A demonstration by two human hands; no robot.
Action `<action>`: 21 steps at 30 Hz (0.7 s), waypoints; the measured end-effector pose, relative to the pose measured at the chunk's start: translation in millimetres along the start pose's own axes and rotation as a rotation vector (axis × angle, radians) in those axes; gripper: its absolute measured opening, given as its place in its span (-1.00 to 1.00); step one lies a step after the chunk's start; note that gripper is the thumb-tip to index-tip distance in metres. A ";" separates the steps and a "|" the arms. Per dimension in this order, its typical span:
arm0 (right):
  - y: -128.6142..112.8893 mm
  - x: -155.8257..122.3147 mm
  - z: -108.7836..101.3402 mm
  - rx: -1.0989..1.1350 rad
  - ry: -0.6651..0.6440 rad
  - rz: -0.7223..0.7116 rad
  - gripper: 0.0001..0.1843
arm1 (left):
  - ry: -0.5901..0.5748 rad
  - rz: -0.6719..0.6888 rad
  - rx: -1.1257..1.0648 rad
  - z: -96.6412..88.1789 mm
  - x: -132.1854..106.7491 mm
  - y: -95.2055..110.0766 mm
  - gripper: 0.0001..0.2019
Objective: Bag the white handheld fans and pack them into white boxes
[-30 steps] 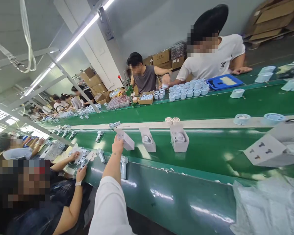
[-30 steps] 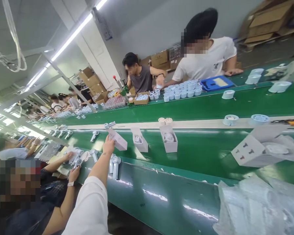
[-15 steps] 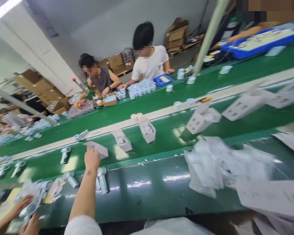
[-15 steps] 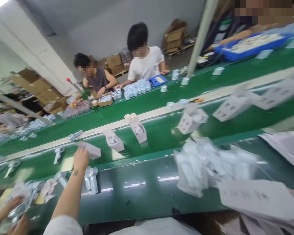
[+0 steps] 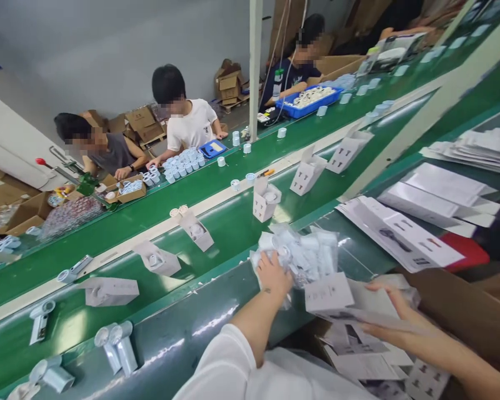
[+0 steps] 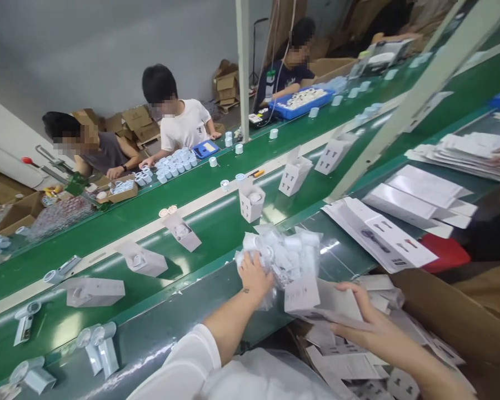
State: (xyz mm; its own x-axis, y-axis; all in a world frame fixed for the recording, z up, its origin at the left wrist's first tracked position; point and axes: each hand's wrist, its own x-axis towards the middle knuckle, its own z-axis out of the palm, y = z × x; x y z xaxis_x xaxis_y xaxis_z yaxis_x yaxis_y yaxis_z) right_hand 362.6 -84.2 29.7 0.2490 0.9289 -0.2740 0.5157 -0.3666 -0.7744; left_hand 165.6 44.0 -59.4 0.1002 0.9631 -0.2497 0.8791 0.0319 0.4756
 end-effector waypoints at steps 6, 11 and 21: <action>0.4 -3.5 -11.4 0.087 -0.267 -0.074 -0.26 | 0.128 -0.093 -0.341 -9.8 6.8 -5.4 -0.31; -33.1 13.7 0.8 0.101 -0.634 -0.329 -0.12 | 0.276 -0.142 -0.966 -97.9 -14.7 -62.0 -0.59; -160.8 98.6 153.4 0.251 -1.263 -0.498 -0.44 | 0.038 -0.055 -0.953 -255.8 -146.3 -166.1 -0.68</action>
State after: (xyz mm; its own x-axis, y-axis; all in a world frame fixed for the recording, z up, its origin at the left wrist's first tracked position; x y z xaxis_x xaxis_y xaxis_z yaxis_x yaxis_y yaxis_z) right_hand 178.4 74.2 39.7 -0.8911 0.4235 -0.1629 0.1369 -0.0915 -0.9864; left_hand -114.3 -33.8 114.0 0.0398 0.9613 -0.2726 0.1309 0.2655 0.9552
